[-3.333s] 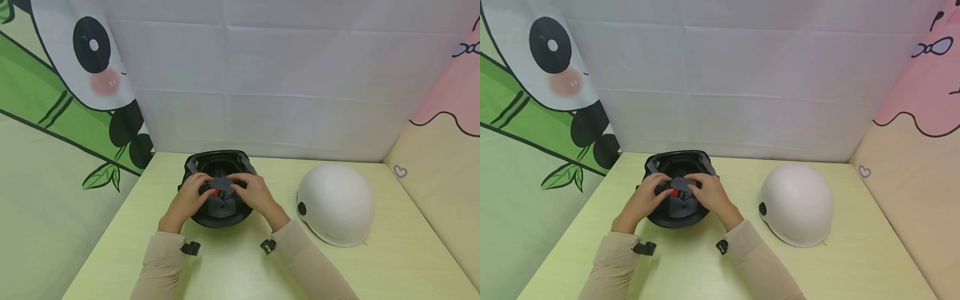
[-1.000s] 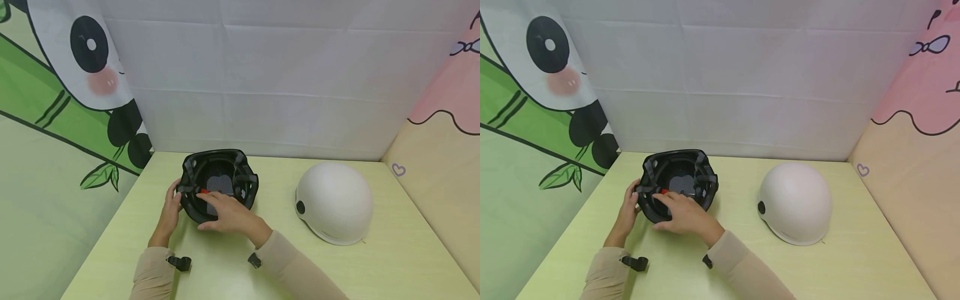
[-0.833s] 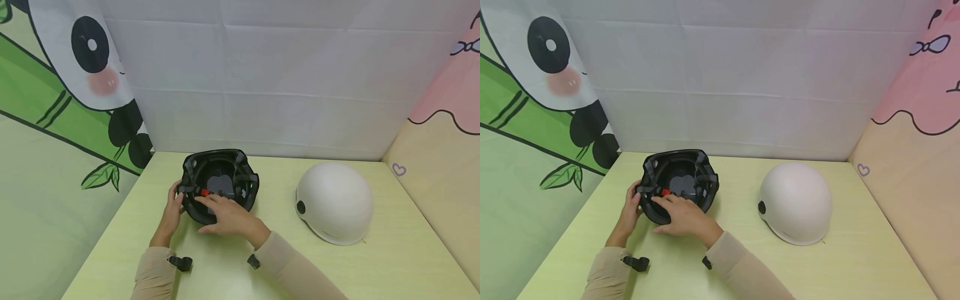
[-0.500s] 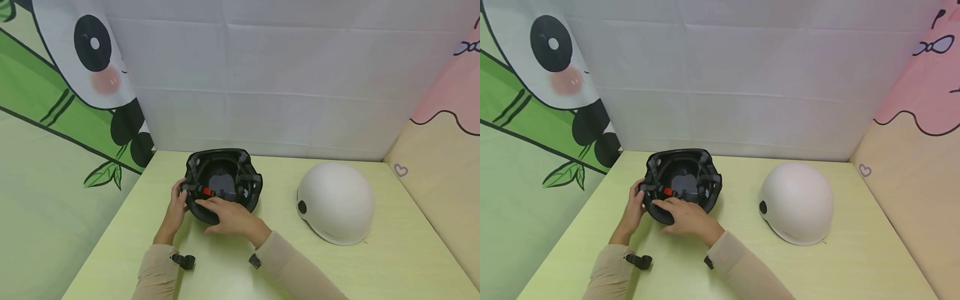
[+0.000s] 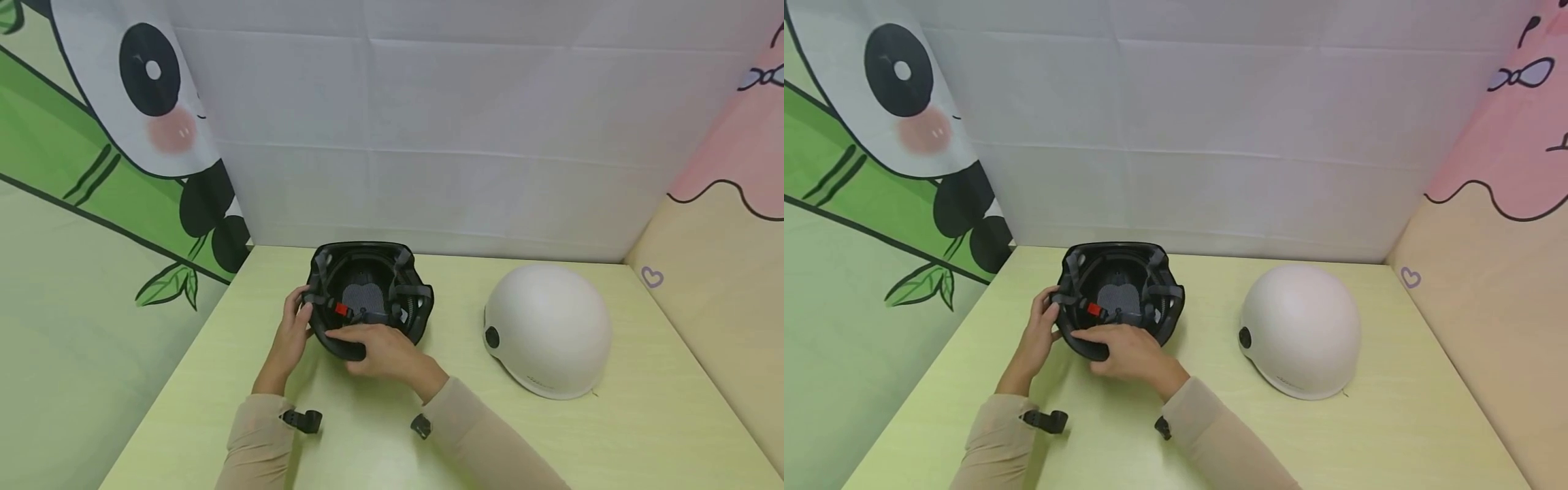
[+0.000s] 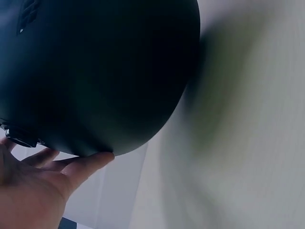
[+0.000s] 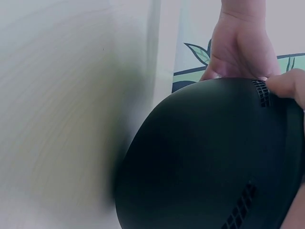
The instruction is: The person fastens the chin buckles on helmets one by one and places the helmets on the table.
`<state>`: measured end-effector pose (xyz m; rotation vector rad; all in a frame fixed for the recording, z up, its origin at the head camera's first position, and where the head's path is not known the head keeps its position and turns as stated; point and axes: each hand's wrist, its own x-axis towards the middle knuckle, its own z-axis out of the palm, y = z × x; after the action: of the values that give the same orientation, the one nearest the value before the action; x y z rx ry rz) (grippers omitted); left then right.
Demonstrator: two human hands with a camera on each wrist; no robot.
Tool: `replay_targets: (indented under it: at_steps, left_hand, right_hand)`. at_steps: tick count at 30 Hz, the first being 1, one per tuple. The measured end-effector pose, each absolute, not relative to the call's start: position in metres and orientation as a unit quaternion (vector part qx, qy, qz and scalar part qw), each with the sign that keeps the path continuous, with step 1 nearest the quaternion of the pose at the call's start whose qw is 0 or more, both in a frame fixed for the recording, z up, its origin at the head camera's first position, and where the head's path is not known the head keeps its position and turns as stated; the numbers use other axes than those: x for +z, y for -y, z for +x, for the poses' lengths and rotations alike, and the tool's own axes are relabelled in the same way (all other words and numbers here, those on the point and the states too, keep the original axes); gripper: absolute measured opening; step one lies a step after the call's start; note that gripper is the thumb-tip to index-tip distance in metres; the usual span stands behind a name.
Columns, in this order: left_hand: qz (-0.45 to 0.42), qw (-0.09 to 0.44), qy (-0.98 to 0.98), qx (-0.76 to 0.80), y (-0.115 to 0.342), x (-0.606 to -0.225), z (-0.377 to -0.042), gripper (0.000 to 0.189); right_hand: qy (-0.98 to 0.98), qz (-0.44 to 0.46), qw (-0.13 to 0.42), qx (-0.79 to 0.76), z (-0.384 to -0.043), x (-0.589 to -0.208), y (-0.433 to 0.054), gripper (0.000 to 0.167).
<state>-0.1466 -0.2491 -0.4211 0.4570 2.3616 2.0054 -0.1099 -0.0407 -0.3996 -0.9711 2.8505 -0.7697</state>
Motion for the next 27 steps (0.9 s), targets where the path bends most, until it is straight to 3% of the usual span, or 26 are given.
replay_targets:
  at_steps: [7, 27]
  left_hand:
    - [0.142, -0.006, -0.76, 0.634, 0.249, -0.436, -0.16, 0.05]
    - [0.143, -0.02, -0.788, 0.599, 0.241, -0.426, -0.16, 0.052]
  right_hand:
    - [-0.914, -0.318, -0.005, -0.251, -0.111, -0.401, 0.037, 0.053]
    - [-0.902, -0.308, -0.032, -0.302, -0.11, -0.404, 0.033, 0.045]
